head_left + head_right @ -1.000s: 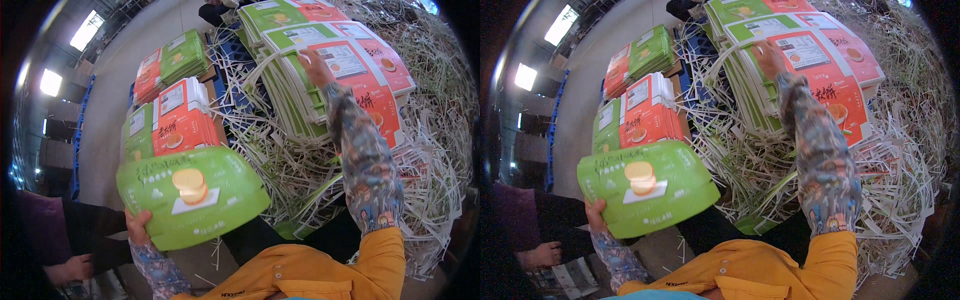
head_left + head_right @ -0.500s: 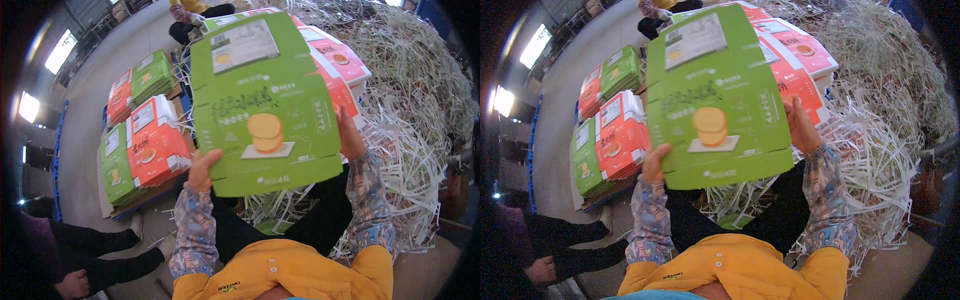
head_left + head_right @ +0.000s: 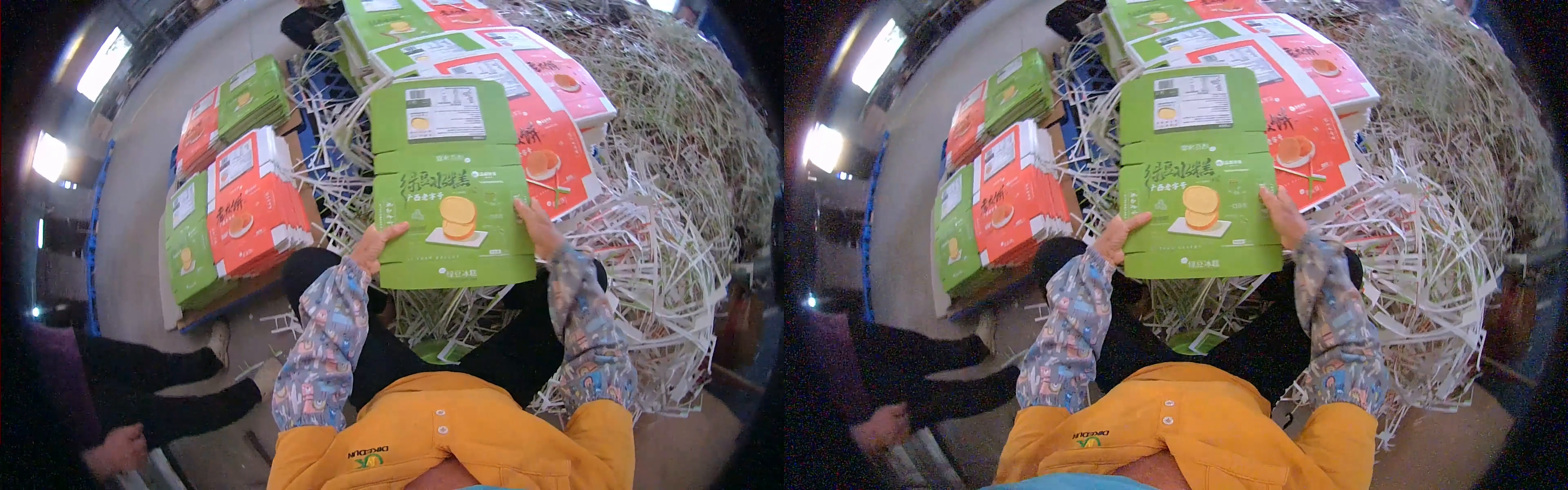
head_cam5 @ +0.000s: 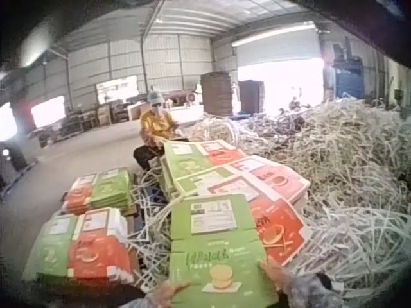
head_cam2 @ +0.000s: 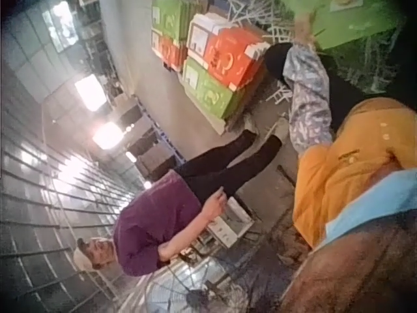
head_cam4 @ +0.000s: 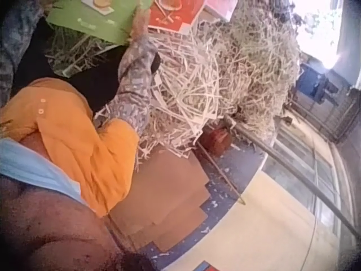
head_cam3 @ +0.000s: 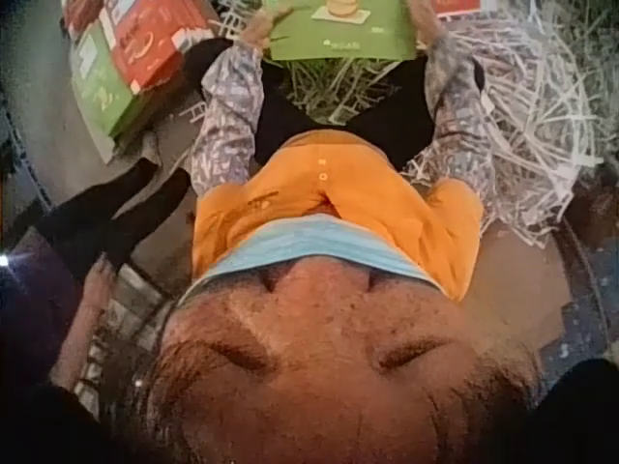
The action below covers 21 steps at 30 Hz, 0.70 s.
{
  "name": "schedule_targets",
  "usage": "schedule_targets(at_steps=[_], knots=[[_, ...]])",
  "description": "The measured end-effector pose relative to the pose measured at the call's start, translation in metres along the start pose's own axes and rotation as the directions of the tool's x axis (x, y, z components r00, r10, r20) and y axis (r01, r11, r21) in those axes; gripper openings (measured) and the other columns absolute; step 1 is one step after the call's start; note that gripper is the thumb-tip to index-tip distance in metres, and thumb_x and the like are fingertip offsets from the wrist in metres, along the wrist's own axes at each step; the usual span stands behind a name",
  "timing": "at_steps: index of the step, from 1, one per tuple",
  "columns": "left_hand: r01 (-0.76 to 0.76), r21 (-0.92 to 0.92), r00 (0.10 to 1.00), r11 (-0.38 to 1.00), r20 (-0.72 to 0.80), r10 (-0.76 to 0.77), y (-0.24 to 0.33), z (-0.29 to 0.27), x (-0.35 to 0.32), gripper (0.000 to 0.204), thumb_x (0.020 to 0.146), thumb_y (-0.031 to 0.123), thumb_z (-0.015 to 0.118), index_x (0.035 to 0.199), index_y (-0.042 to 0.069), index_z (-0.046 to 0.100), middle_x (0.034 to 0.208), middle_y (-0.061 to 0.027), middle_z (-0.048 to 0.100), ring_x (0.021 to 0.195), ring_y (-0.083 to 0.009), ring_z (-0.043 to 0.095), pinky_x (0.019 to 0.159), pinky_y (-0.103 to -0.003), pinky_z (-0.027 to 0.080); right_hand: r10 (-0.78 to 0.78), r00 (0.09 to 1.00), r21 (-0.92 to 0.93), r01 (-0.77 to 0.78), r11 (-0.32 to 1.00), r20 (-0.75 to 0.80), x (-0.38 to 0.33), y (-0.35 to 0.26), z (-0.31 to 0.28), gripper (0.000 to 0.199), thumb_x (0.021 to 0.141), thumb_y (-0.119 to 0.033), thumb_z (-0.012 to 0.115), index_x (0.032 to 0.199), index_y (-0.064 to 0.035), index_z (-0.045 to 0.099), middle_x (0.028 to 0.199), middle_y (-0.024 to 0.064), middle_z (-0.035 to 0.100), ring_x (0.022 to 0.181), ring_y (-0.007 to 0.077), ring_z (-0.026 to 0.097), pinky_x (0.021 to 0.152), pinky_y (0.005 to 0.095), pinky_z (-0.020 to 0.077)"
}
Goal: The person is sorting through a pile of cardboard packaging and stacking finished boxes.
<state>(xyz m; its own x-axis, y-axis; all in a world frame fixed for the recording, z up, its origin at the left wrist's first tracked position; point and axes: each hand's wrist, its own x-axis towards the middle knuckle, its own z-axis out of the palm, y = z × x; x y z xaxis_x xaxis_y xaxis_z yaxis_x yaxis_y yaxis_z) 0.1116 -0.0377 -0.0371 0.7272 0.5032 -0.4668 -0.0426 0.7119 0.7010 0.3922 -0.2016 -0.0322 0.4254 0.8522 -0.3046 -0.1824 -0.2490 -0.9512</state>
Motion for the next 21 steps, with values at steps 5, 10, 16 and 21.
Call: schedule_targets(at_steps=[5,10,16,21], knots=[[-0.014,-0.100,0.999,0.995,0.037,0.018,-0.010,-0.006,0.005,0.036,0.077,0.014,0.063,0.108,0.000,0.050,0.097,-0.0099,0.059,0.082,-0.0209,0.060,0.069,-0.035,0.052,0.051,0.989,0.182,-0.075,0.980,0.136,-0.017,-0.044,0.001,0.042,0.084,-0.013,0.049,0.123,-0.0011,0.037,0.108,0.0088,0.053,0.091,0.0158,0.055,0.076,0.0278,0.0467],[-0.121,-0.524,0.927,0.843,0.245,0.285,-0.001,-0.027,-0.024,0.056,0.082,0.044,0.050,0.119,0.003,0.042,0.114,-0.0093,0.052,0.102,-0.0226,0.052,0.085,-0.036,0.044,0.011,0.995,0.176,-0.028,0.984,0.099,-0.019,-0.043,0.006,0.042,0.083,-0.010,0.048,0.122,-0.0003,0.038,0.109,0.0112,0.054,0.091,0.0175,0.056,0.076,0.0294,0.0482],[-0.220,-0.778,0.735,0.589,0.265,0.624,-0.029,0.029,-0.096,0.075,0.076,0.061,0.044,0.126,0.005,0.035,0.124,-0.0104,0.044,0.116,-0.0257,0.039,0.098,-0.039,0.028,0.000,0.998,0.338,-0.022,0.941,0.066,-0.042,-0.065,0.075,0.035,0.085,-0.010,0.044,0.118,0.0018,0.039,0.107,0.0128,0.054,0.090,0.0211,0.057,0.076,0.0305,0.0484],[-0.456,-0.581,0.873,0.674,-0.147,0.464,-0.015,0.054,-0.098,0.053,0.080,0.035,0.057,0.120,0.004,0.041,0.118,-0.0080,0.049,0.107,-0.0225,0.048,0.093,-0.038,0.037,-0.240,0.969,0.295,0.248,0.923,-0.062,-0.040,-0.046,0.150,0.033,0.084,-0.005,0.047,0.115,0.0008,0.039,0.105,0.0105,0.053,0.089,0.0185,0.055,0.077,0.0290,0.0459]])
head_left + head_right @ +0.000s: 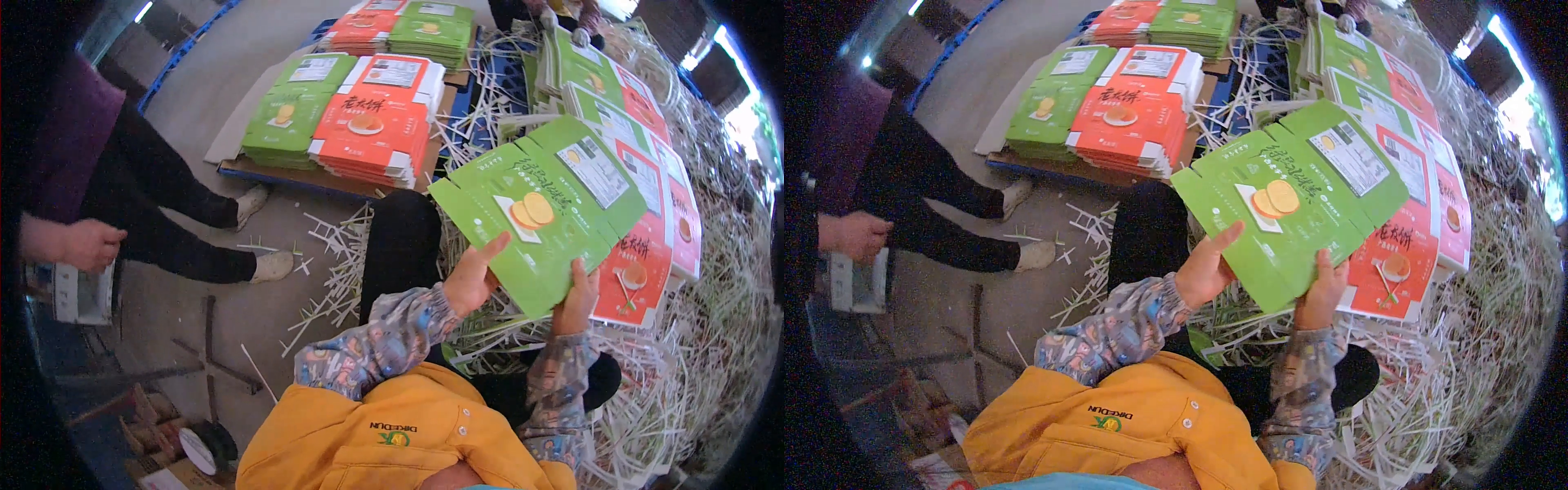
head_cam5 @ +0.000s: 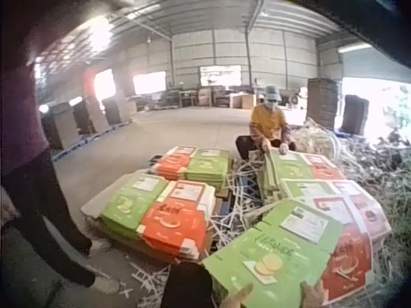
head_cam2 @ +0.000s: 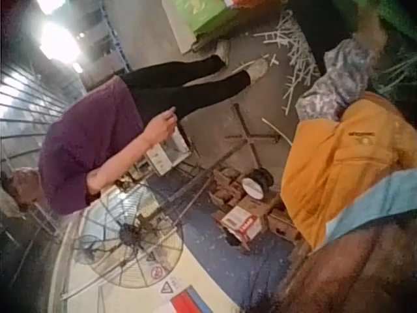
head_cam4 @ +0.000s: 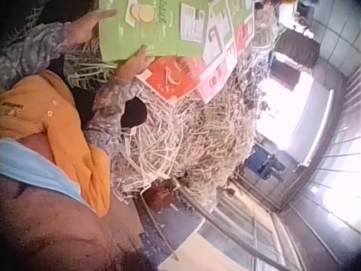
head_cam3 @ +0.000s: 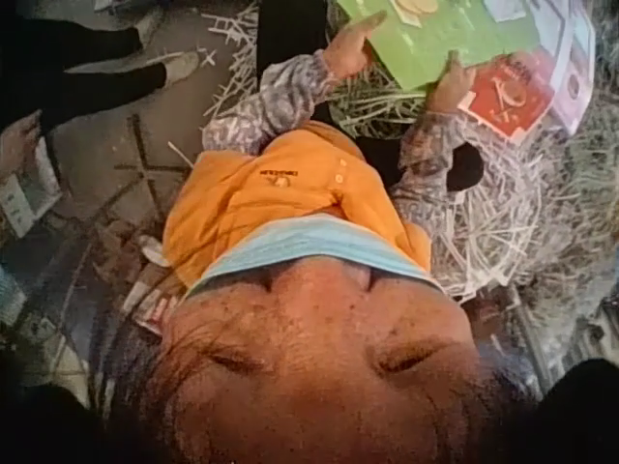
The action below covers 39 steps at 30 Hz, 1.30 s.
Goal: The person is sorting through a pile of cardboard packaging and stacking finished boxes.
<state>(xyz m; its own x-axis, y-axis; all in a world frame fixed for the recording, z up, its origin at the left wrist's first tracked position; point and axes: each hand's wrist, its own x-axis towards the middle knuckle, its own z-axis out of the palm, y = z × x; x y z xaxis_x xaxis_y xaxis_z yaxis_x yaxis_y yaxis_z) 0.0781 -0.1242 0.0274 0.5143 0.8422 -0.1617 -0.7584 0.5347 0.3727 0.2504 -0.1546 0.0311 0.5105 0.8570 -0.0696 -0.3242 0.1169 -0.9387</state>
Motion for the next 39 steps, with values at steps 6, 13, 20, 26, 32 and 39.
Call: schedule_targets(at_steps=[6,13,20,26,32,39], knots=[[-0.234,0.057,0.969,0.971,-0.065,0.237,0.057,0.014,-0.006,0.035,0.077,0.004,0.056,0.111,0.002,0.047,0.104,-0.0088,0.056,0.092,-0.0201,0.056,0.080,-0.033,0.047,-0.144,0.986,0.129,0.133,0.983,0.080,-0.024,-0.025,0.086,0.037,0.085,-0.006,0.046,0.120,-0.0024,0.036,0.110,0.0091,0.050,0.096,0.0180,0.052,0.079,0.0290,0.0451],[-0.539,0.204,0.836,0.817,0.014,0.548,0.163,0.048,-0.050,0.037,0.075,0.005,0.057,0.110,-0.001,0.048,0.101,-0.0107,0.058,0.087,-0.0210,0.059,0.078,-0.033,0.048,-0.077,0.889,0.245,-0.040,0.969,0.450,-0.046,-0.060,0.154,0.026,0.088,-0.010,0.042,0.112,-0.0038,0.038,0.106,0.0126,0.051,0.081,0.0198,0.057,0.070,0.0313,0.0491],[-0.729,0.353,0.639,0.586,0.044,0.768,0.326,0.005,-0.003,0.028,0.074,0.006,0.061,0.100,0.001,0.054,0.093,-0.0088,0.060,0.079,-0.0199,0.060,0.072,-0.031,0.049,0.178,0.834,-0.216,-0.072,0.974,0.523,-0.021,-0.001,0.133,0.014,0.089,-0.016,0.044,0.094,-0.0026,0.047,0.078,0.0088,0.058,0.061,0.0141,0.057,0.057,0.0268,0.0489],[-0.798,0.398,0.511,0.452,0.050,0.858,0.445,-0.048,0.005,0.020,0.077,0.012,0.060,0.094,0.002,0.057,0.090,-0.0075,0.061,0.082,-0.0208,0.059,0.075,-0.032,0.048,0.330,0.861,-0.503,-0.102,0.858,0.388,0.006,0.049,0.087,0.014,0.087,-0.018,0.048,0.087,-0.0040,0.047,0.070,0.0076,0.057,0.055,0.0138,0.055,0.052,0.0249,0.0471],[-0.839,0.341,0.420,0.424,-0.088,0.903,0.479,-0.144,0.018,0.028,0.077,0.010,0.060,0.103,0.003,0.052,0.095,-0.0074,0.058,0.086,-0.0221,0.057,0.075,-0.035,0.048,0.522,0.843,-0.674,-0.314,0.669,0.125,0.012,0.081,0.034,0.014,0.087,-0.018,0.047,0.087,-0.0038,0.047,0.069,0.0086,0.058,0.054,0.0145,0.056,0.048,0.0247,0.0468],[-0.594,0.609,0.422,0.526,-0.320,0.848,0.470,-0.346,0.046,0.037,0.073,0.002,0.061,0.109,0.004,0.051,0.101,-0.0078,0.056,0.089,-0.0221,0.056,0.076,-0.035,0.047,0.590,0.807,-0.705,-0.400,0.586,0.032,0.011,0.103,0.023,0.015,0.086,-0.016,0.046,0.090,-0.0009,0.047,0.070,0.0099,0.058,0.056,0.0156,0.057,0.049,0.0262,0.0486]])
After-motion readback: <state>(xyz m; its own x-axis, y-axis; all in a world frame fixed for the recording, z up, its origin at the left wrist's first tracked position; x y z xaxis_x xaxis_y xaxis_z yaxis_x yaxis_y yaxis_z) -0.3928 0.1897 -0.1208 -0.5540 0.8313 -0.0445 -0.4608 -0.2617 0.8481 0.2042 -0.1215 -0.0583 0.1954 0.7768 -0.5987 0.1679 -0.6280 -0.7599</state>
